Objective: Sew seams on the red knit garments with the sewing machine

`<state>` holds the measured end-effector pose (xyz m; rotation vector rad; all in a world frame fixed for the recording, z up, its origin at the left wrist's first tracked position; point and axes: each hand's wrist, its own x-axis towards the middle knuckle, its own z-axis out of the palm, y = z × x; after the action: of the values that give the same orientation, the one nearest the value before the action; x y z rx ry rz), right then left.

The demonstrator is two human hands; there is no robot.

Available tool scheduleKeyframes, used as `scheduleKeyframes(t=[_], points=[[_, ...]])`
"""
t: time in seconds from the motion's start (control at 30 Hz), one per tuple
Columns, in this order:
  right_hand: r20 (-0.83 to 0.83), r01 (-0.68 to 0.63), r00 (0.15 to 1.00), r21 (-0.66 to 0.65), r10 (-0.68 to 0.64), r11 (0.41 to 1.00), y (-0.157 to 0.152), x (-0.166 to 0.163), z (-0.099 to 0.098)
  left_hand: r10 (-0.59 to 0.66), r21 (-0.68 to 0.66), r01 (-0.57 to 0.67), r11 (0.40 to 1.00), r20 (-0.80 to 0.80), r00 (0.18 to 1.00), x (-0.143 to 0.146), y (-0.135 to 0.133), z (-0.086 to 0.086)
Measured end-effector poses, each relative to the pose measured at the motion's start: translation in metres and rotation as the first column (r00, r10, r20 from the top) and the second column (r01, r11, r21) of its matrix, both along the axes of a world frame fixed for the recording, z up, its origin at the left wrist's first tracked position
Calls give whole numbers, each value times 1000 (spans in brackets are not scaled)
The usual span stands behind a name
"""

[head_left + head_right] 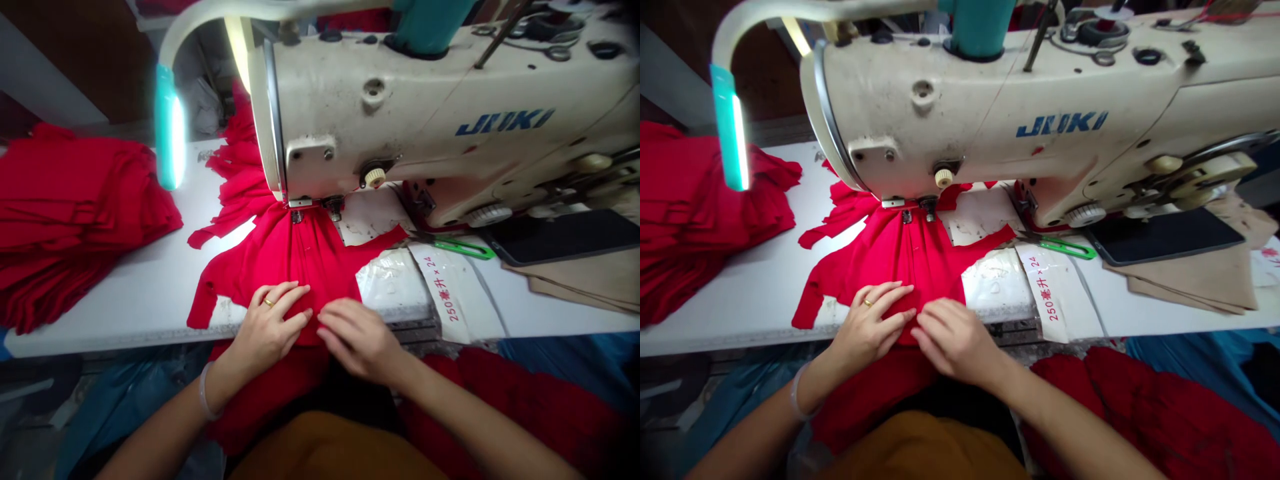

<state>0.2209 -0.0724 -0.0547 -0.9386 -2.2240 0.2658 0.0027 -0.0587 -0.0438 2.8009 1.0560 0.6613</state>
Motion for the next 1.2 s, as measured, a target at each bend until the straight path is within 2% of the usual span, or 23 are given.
scheduleKeyframes(t=[0.07, 0.17, 0.23, 0.33, 0.53, 0.7, 0.93, 1.03, 1.2], points=[[-18, -15, 1000, -24, 15, 1000, 37, 3, 9, -25, -53, 22, 998, -68, 997, -3, 2, 1], [196, -31, 980, -8, 32, 999, 83, 4, 11, -14, -121, 0, 993, -120, 993, -6, 4, 4], [335, -18, 942, -10, 20, 1000, 98, 3, 10, -20, -155, -4, 988, -149, 989, -6, 6, 7], [441, 7, 898, -28, 6, 1000, 103, 1, 11, -33, -189, -4, 982, -192, 981, -6, 10, 11], [511, 53, 859, -16, -38, 998, 116, -6, 16, -35, -193, -5, 981, -205, 978, -9, 26, 11], [497, 118, 861, 4, -105, 993, 128, -9, 9, -32, -170, -5, 985, -216, 976, -12, 44, 8], [445, 98, 889, 52, -111, 994, 129, -7, 3, -45, -172, -3, 985, -275, 960, -13, 70, 12], [418, 51, 905, 62, -72, 997, 128, -8, 2, -40, -171, -12, 985, -295, 955, -14, 82, 12], [358, 64, 927, 147, -113, 987, 119, -9, 3, -37, -137, -3, 991, -287, 957, -18, 104, 7]])
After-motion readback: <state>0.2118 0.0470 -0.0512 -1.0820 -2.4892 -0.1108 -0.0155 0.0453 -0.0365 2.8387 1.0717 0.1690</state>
